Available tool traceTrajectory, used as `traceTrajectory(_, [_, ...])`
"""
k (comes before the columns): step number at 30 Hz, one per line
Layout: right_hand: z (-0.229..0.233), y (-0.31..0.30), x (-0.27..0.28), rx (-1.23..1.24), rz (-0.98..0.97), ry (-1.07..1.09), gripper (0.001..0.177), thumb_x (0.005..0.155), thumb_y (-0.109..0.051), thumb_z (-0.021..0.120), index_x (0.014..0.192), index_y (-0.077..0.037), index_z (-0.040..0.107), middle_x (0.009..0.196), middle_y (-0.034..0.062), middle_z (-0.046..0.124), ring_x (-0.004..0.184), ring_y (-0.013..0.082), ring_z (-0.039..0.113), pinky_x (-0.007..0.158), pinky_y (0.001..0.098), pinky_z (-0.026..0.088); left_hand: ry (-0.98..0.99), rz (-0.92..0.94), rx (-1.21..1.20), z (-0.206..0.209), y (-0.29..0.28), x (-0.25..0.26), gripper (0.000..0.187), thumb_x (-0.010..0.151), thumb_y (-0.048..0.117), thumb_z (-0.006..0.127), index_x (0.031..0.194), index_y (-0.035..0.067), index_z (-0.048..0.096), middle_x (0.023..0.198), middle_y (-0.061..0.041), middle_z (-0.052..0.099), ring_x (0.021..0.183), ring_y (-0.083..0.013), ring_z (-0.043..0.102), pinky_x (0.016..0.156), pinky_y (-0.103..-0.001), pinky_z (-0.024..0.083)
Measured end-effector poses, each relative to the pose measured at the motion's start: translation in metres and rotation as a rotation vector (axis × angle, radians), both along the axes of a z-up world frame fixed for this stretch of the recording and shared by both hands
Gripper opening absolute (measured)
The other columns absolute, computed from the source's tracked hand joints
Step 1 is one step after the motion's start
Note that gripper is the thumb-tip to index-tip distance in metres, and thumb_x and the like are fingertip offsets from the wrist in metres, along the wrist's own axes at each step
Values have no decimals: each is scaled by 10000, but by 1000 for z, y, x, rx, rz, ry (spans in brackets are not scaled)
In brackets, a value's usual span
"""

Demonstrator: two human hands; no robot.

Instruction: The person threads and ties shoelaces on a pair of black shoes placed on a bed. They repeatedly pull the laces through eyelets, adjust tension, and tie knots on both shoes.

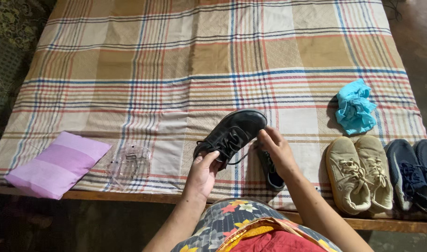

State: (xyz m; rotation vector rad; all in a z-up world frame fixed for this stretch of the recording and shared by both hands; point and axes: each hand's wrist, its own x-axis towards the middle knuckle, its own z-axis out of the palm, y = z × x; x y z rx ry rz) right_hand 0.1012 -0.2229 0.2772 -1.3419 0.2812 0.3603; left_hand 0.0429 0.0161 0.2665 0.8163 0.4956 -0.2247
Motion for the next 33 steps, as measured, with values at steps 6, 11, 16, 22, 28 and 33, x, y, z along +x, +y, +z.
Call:
traceTrajectory(6, [-5, 1, 1, 325, -149, -87, 497, 927, -271, 720, 1352, -52, 583, 1146, 100, 712, 1003, 164, 709, 865, 311, 602, -80, -100, 161, 2, -5, -1, 340, 922, -21, 609, 1253, 36, 659, 1203, -54, 716, 1074, -141, 674, 973, -291, 532])
traceTrajectory(11, [-8, 18, -4, 372, -401, -6, 400, 940, -224, 745, 1229, 34, 643, 1029, 101, 744, 896, 184, 714, 795, 318, 610, -140, -244, 469, -1, -2, 1, 236, 991, 33, 615, 1211, 19, 701, 1113, -56, 757, 959, -122, 685, 865, -271, 553])
traceTrajectory(16, [-4, 23, -2, 397, -456, 189, 323, 925, -251, 721, 1150, -36, 635, 961, 70, 733, 790, 160, 718, 682, 309, 599, -336, -372, 880, -1, -4, -8, 180, 1044, 91, 673, 1185, 4, 745, 991, -74, 729, 888, -95, 629, 815, -260, 544])
traceTrajectory(22, [-11, 20, 6, 341, -419, 172, 305, 933, -240, 728, 1126, -16, 656, 963, 95, 732, 783, 165, 726, 684, 296, 606, -87, -308, 202, -7, -1, -4, 231, 983, 34, 625, 1200, -18, 683, 1129, -54, 741, 1031, -109, 668, 976, -275, 505])
traceTrajectory(28, [-54, 16, 34, 13, -180, 284, 370, 916, -266, 725, 1171, -2, 672, 916, 98, 741, 751, 176, 715, 674, 303, 594, 56, -728, 481, -35, 21, 9, 278, 978, 99, 551, 1221, 11, 656, 1050, -64, 749, 874, -129, 739, 747, -342, 634])
traceTrajectory(33, [-141, 35, 41, -367, 46, 219, 438, 906, -351, 742, 1195, -22, 718, 981, 103, 772, 829, 166, 732, 739, 288, 596, 28, -488, 1232, -117, 69, 30, 182, 908, 161, 654, 1006, 81, 784, 810, -41, 755, 645, -173, 700, 614, -327, 546])
